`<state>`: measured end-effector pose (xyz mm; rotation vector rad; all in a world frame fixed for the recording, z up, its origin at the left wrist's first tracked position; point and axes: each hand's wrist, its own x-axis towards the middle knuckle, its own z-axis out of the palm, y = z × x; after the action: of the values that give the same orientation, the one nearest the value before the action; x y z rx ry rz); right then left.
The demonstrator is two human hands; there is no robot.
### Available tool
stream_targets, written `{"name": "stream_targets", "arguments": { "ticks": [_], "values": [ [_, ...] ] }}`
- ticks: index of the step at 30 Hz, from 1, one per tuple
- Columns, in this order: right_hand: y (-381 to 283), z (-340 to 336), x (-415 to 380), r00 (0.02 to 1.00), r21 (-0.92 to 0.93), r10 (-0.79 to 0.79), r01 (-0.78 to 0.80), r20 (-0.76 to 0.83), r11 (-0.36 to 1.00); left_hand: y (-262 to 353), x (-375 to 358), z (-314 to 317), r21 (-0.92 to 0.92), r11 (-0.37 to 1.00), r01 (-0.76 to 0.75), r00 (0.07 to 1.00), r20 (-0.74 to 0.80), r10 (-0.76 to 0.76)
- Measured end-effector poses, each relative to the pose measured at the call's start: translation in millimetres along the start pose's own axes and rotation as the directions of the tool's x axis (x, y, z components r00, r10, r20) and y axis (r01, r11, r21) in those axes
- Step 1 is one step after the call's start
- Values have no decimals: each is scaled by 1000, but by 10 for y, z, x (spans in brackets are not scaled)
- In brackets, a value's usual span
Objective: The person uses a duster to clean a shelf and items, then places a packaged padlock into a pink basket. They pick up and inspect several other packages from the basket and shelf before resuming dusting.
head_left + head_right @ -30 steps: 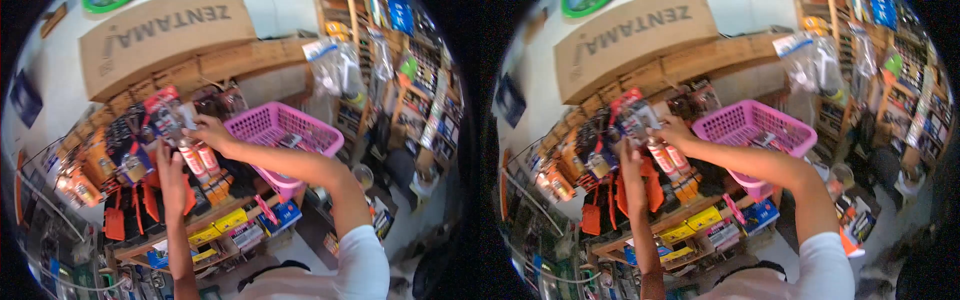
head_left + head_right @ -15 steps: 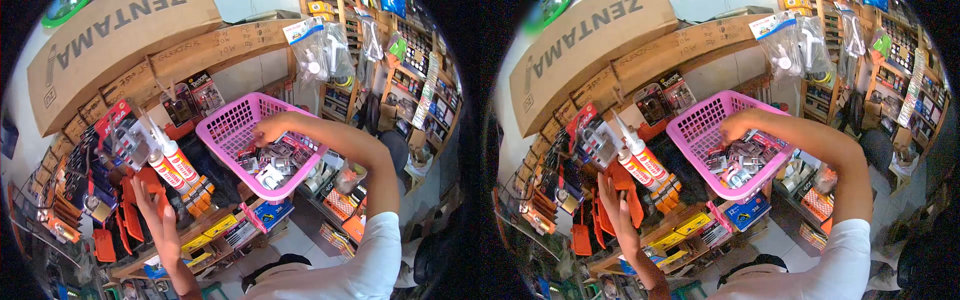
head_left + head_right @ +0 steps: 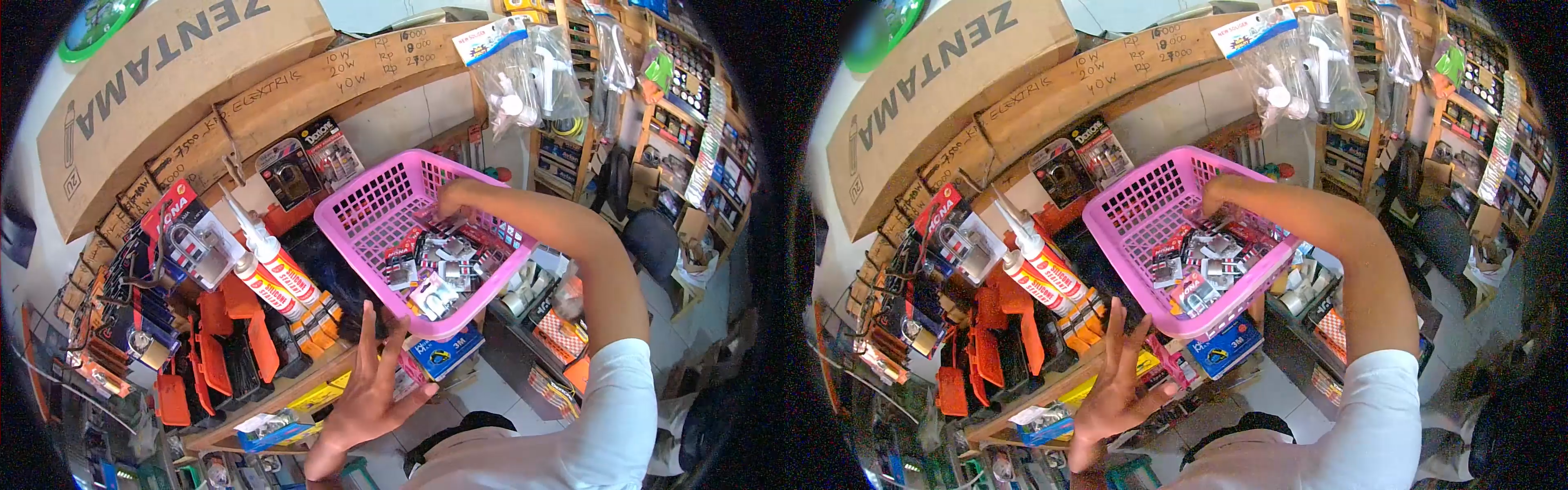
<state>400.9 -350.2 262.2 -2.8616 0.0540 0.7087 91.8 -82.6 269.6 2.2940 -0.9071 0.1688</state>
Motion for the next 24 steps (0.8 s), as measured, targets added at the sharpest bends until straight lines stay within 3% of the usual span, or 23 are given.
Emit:
{"name": "stream_targets", "arguments": {
  "ticks": [2, 4, 5, 6, 8, 9, 12, 14, 16, 18, 20, 21, 22, 24],
  "values": [
    [-55, 11, 47, 997, -32, -9, 12, 77, 999, 23, -11, 0, 13, 1000, 20, 1000, 1, -20],
    [-58, 60, 353, 991, -251, 31, 3, 133, 968, 38, -67, 2, 24, 998, 51, 999, 4, -51],
    [-6, 86, 695, 952, -202, 6, 59, 307, 978, 33, -96, 1, 2, 997, 73, 997, 9, -73],
    [-49, 78, 643, 950, -208, -2, 70, 311, 976, 20, -124, 0, -20, 995, 95, 995, 12, -95],
    [-159, 2, 337, 991, -423, -15, 71, 135, 903, -52, -199, 10, 64, 997, 52, 999, -7, -51],
    [-112, 13, 345, 995, -395, -90, 103, 51, 913, -51, -226, 7, 89, 994, 58, 998, 3, -58],
    [-56, 18, 412, 986, -244, -153, 166, 70, 955, -61, -274, 9, 92, 993, 67, 997, 16, -69],
    [-134, -52, 127, 987, -237, -159, 151, -17, 960, -63, -289, 27, 62, 995, 81, 996, 27, -83],
    [-212, -141, -153, 970, -385, -231, 187, -70, 904, -62, -296, 44, 76, 987, 142, 977, 148, -152],
    [-217, -174, -162, 966, -357, -260, 244, 4, 902, -52, -251, 84, 29, 987, 155, 977, 145, -158],
    [-154, -135, -98, 893, -431, -449, 393, -33, 812, -30, -173, 137, -9, 998, 65, 994, 87, -64],
    [-143, -135, -130, 889, -420, -453, 439, 72, 794, 3, -124, 151, -14, 997, 71, 993, 95, -69],
    [-116, -74, -74, 889, -410, -450, 441, 82, 798, 48, -81, 157, 40, 997, 59, 993, 96, -63],
    [-87, 41, 27, 808, -402, -476, 587, 347, 703, 85, -26, 200, 93, 994, 50, 993, 105, -60]
  ]
}}
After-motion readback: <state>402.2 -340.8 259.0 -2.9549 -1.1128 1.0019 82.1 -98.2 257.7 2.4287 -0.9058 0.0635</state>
